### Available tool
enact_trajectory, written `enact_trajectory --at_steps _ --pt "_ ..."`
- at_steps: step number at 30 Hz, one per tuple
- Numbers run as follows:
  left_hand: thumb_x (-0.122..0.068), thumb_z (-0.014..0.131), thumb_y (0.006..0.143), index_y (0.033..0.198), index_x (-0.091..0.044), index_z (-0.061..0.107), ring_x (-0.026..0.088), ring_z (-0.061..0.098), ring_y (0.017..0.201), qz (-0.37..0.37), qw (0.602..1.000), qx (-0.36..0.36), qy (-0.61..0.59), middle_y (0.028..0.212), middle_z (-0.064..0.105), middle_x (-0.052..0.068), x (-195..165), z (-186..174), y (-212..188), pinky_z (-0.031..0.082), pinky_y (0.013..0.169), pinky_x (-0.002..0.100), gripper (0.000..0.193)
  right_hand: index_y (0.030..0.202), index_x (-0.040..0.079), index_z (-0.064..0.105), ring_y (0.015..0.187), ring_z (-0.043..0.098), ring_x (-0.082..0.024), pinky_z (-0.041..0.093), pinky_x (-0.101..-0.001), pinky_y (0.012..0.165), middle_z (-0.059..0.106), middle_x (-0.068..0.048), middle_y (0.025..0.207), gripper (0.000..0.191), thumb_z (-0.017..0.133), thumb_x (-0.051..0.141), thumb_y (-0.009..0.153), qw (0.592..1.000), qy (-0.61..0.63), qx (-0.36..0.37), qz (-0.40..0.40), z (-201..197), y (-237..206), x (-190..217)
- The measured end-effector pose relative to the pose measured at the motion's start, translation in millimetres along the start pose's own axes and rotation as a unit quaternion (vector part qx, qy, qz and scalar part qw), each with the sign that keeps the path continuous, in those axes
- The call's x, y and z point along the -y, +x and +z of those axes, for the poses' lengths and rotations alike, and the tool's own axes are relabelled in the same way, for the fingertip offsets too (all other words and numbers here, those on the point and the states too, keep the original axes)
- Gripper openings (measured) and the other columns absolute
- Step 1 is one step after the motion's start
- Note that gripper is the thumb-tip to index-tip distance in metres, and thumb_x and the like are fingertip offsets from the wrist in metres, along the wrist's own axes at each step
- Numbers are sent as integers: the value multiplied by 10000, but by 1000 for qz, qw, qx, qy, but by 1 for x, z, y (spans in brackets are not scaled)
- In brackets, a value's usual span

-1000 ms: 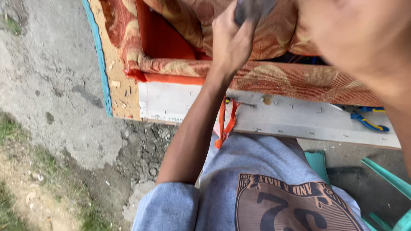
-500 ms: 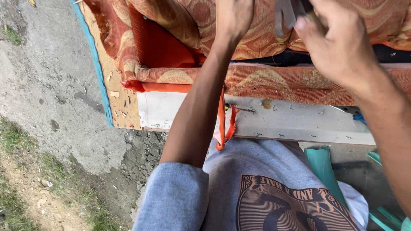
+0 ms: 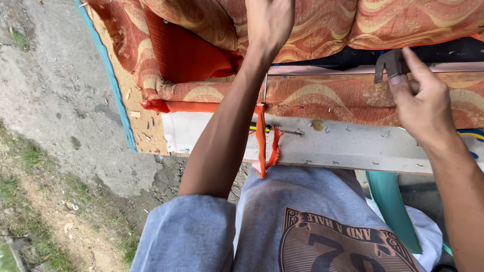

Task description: The person secures orange fabric onto a sofa frame using a hammer and nails. They repeatedly position the fabric, insert nails, and hammer them into the wooden frame along the side of the sofa.

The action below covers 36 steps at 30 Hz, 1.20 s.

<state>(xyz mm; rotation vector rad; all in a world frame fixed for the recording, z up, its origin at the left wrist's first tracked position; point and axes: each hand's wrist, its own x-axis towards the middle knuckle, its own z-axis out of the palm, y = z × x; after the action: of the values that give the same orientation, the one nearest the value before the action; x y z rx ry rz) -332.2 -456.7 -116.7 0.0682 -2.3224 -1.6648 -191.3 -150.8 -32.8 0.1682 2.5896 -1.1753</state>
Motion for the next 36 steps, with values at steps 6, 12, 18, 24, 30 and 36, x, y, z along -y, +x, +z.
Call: enact_trajectory --at_steps 6,12,18,24,30,36 --pt "-246 671 1042 768 12 446 48 350 624 -38 994 -49 -93 631 378 -43 -50 -48 -40 326 529 296 439 1680 15 399 766 531 -33 429 -222 640 637 -7 944 587 616 131 1146 999 34 18 -21 17 2 18" --pt "-261 623 1088 822 -4 546 23 377 572 -13 977 -54 -204 662 453 -71 -82 -73 -60 317 555 270 378 1675 4 383 779 525 -32 440 -206 675 617 17 935 587 611 119 1147 996 54 36 -53 39 -3 20" --pt "-280 621 1105 909 -10 580 26 379 599 -9 973 -52 -226 648 448 -69 -84 -71 -67 316 535 237 336 1684 31 368 717 493 -37 404 -223 610 590 29 883 604 599 133 1135 996 86 31 -15 42 -5 17" --pt "-308 596 1099 907 -52 592 10 421 560 10 983 -44 -176 675 487 -71 -89 -68 -74 350 505 226 319 1654 -6 372 779 611 -72 473 -242 674 686 -54 932 577 596 128 1139 999 9 28 -40 42 -7 20" --pt "-326 597 1093 896 -53 601 15 432 545 8 982 -50 -182 675 505 -69 -91 -66 -72 350 533 251 337 1647 -10 375 826 649 -106 504 -264 712 721 -95 1010 578 600 155 1141 999 9 24 -46 40 -7 15" --pt "-376 592 1091 901 -66 610 21 501 501 34 988 -56 -137 630 550 -62 -98 -65 -80 369 473 235 364 1645 -10 392 877 665 -109 526 -272 742 721 -103 1081 584 601 140 1121 998 10 28 -51 41 -3 27"
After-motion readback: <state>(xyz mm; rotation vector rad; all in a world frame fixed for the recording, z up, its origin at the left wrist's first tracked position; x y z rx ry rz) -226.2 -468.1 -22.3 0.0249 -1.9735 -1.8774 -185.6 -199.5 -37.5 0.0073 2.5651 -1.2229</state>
